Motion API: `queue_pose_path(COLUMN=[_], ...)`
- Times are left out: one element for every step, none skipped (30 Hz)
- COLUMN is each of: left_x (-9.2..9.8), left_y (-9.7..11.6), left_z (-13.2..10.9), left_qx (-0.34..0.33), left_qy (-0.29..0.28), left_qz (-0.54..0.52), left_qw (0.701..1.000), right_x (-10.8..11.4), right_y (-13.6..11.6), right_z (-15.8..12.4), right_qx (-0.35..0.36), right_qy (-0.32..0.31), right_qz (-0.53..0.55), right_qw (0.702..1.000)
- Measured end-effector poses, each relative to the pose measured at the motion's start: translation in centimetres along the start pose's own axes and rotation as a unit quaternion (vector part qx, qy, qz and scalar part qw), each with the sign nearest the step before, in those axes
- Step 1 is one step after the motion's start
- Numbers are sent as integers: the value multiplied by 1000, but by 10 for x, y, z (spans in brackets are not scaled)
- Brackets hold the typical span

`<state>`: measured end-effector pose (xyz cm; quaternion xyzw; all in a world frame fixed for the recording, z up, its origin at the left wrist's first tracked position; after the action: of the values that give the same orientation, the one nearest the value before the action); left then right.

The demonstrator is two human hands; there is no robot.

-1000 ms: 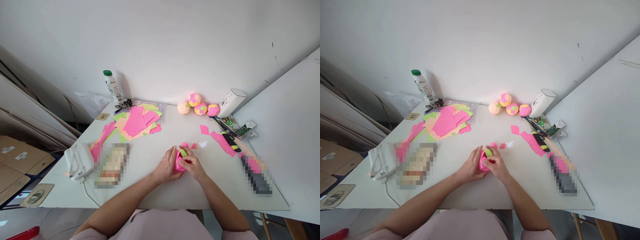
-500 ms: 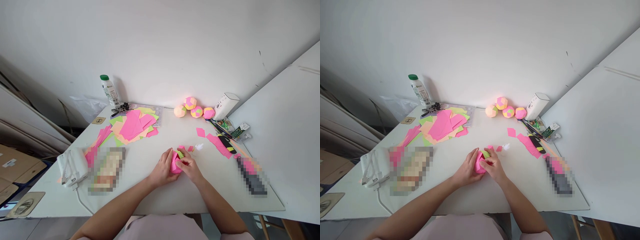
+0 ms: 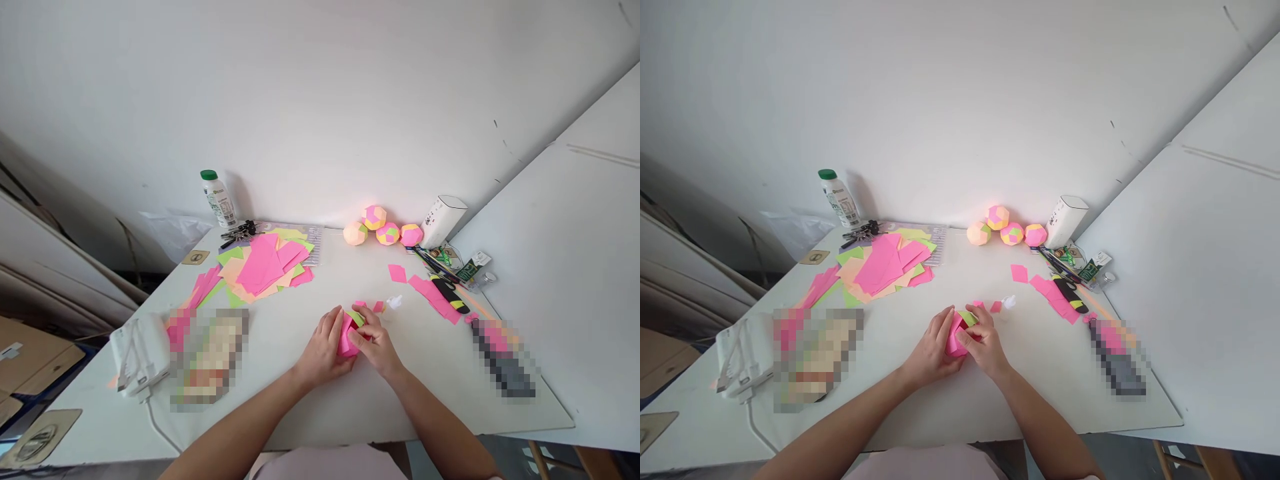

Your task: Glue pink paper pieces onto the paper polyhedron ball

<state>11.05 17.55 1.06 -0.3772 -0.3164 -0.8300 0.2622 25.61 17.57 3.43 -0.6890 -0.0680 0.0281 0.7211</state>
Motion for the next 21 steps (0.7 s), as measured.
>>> queue_pose_path(left_x=[0, 0, -1, -1, -2, -2, -3, -4, -5, -5, -6, -7, -7, -7, -7, -7, -7, -7, -6, -6, -6], left_y=[0, 0, 0, 0, 0, -1, -1, -1, -2, -3, -3, -3, -3, -3, -3, -3, -3, -4, -4, -6, -7], left_z=[0, 0, -1, -1, -2, -3, -4, -5, -5, -6, -7, -7, -7, -7, -7, -7, -7, -7, -6, -6, -6], left_qx=[1, 3, 6, 10, 14, 14, 12, 14, 15, 20, 22, 20, 21, 22, 21, 20, 18, 16, 17, 20, 23], left_qy=[-1, -3, -6, -9, -10, -13, -15, -19, -23, -23, -25, -29, -31, -32, -31, -29, -28, -28, -30, -32, -33], left_qz=[-2, -4, -7, -11, -12, -12, -11, -10, -12, -15, -21, -27, -30, -33, -35, -35, -35, -35, -36, -36, -35], left_qw=[1000, 1000, 1000, 1000, 1000, 1000, 1000, 1000, 1000, 999, 999, 999, 999, 999, 999, 999, 999, 999, 999, 999, 999], right_x=[0, 1, 1, 1, 1, 2, 2, 2, 1, 1, 0, 0, -1, -1, -2, -2, -2, -1, 0, 3, 7], right_y=[0, 1, 1, 1, 1, 1, 1, 0, 0, 0, 0, 1, 2, 2, 3, 3, 2, 1, -1, -4, -6], right_z=[0, 0, 0, 0, 0, 0, 0, 0, -1, -1, -1, -1, -2, -2, -3, -3, -3, -3, -3, -2, -1], right_qx=[3, 5, 5, 4, 1, -1, -2, -1, -1, 1, 3, 6, 9, 14, 19, 26, 32, 40, 52, 68, 88], right_qy=[0, -2, -5, -8, -11, -14, -14, -13, -12, -10, -8, -7, -7, -9, -13, -18, -23, -27, -27, -18, -1], right_qz=[-1, -2, -3, -5, -7, -9, -10, -11, -11, -12, -14, -19, -25, -34, -44, -52, -58, -60, -55, -48, -40], right_qw=[1000, 1000, 1000, 1000, 1000, 1000, 1000, 1000, 1000, 1000, 1000, 1000, 1000, 999, 999, 998, 998, 997, 997, 996, 995])
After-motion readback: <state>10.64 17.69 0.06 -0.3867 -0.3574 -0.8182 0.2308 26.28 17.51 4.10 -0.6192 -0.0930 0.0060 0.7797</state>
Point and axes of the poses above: each hand's wrist, its own z-axis towards the middle knuckle, its own x-axis out of the back of the hand, y = z × x, the point moved 3 cm from there along z, towards the middle knuckle, and after that the axes turned 13 degrees about z, right-handed, at the moved point
